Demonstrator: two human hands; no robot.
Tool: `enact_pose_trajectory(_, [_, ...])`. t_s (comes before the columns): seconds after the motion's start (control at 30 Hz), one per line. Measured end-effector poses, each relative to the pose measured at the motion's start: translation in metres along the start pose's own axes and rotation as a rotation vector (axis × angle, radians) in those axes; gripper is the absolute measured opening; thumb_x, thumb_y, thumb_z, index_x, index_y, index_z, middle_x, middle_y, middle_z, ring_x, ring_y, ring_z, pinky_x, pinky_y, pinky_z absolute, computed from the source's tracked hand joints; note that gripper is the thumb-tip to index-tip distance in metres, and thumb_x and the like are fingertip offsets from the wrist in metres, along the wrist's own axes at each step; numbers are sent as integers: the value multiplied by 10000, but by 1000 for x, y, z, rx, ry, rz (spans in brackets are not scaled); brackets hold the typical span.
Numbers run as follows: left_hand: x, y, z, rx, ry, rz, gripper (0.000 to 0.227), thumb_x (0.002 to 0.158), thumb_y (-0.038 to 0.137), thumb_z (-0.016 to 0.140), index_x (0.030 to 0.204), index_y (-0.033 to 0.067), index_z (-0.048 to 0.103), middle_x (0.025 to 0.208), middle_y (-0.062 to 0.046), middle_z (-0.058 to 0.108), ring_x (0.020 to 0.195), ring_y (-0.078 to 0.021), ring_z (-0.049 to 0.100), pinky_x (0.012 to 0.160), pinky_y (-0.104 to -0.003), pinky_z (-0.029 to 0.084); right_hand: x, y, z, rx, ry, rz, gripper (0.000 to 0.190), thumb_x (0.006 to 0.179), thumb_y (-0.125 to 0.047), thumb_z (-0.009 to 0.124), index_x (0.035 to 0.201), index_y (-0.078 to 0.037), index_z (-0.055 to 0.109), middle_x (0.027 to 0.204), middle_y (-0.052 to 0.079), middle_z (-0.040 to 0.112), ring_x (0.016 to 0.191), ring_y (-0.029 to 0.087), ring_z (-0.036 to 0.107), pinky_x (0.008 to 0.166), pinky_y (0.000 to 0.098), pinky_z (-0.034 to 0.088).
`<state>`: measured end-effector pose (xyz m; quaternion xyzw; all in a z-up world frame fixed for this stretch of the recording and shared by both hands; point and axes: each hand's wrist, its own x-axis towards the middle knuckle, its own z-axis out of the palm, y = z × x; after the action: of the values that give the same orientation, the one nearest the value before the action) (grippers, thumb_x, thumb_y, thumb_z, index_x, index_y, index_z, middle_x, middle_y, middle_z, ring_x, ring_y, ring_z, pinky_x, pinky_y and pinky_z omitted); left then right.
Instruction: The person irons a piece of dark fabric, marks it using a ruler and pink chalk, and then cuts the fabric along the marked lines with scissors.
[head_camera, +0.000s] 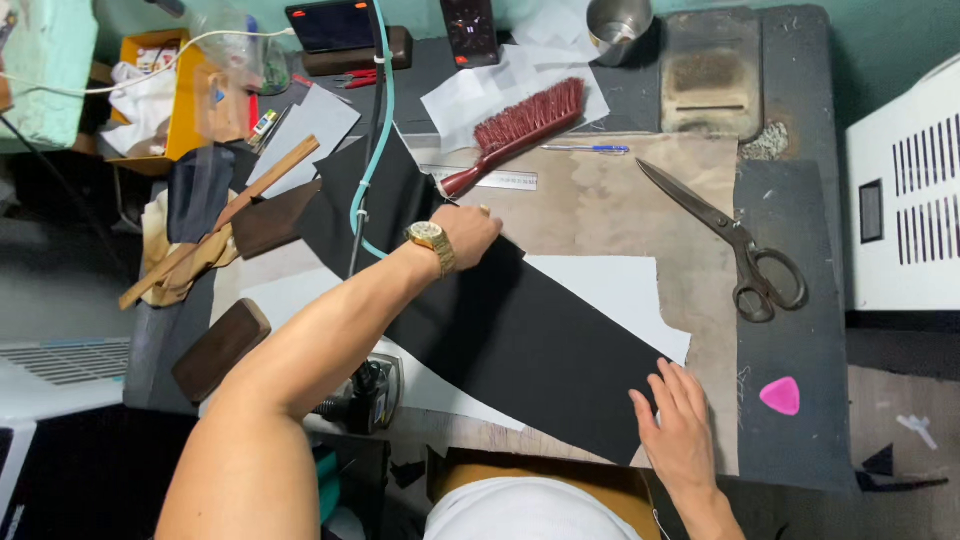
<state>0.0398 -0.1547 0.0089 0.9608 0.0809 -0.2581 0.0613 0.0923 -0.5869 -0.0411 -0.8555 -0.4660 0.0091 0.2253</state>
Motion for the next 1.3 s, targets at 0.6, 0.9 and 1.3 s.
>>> enact_pose_trajectory(0.6, [152,62,17,452,43,-293,319,1023,49,433,1121,42,737,1114,-266,712,949,-530,689,642,-677,584,-49,166,-42,-343,-228,535,502,929,-410,696,1414,-285,659,1346,-30,664,1276,287,597,966,463,560])
enact_pose_trajectory(0.9, [134,157,33,371,696,-96,152,977,179,582,881,116,681,712,-3,638,690,-245,585,501,-396,457,3,172,-72,-30,-482,776,787,878,-404,750,1559,-103,497,1159,98,667,1160,313,591,943,494,491])
enact_pose_trajectory(1.3, [-91,287,0,-236,1239,167,100,1012,1,513,986,13,609,954,-167,613,829,-274,614,722,-396,462,13,120,-101,508,-264,847,201,1081,-153,640,1087,48,650,1054,188,775,686,216,658,606,332,542])
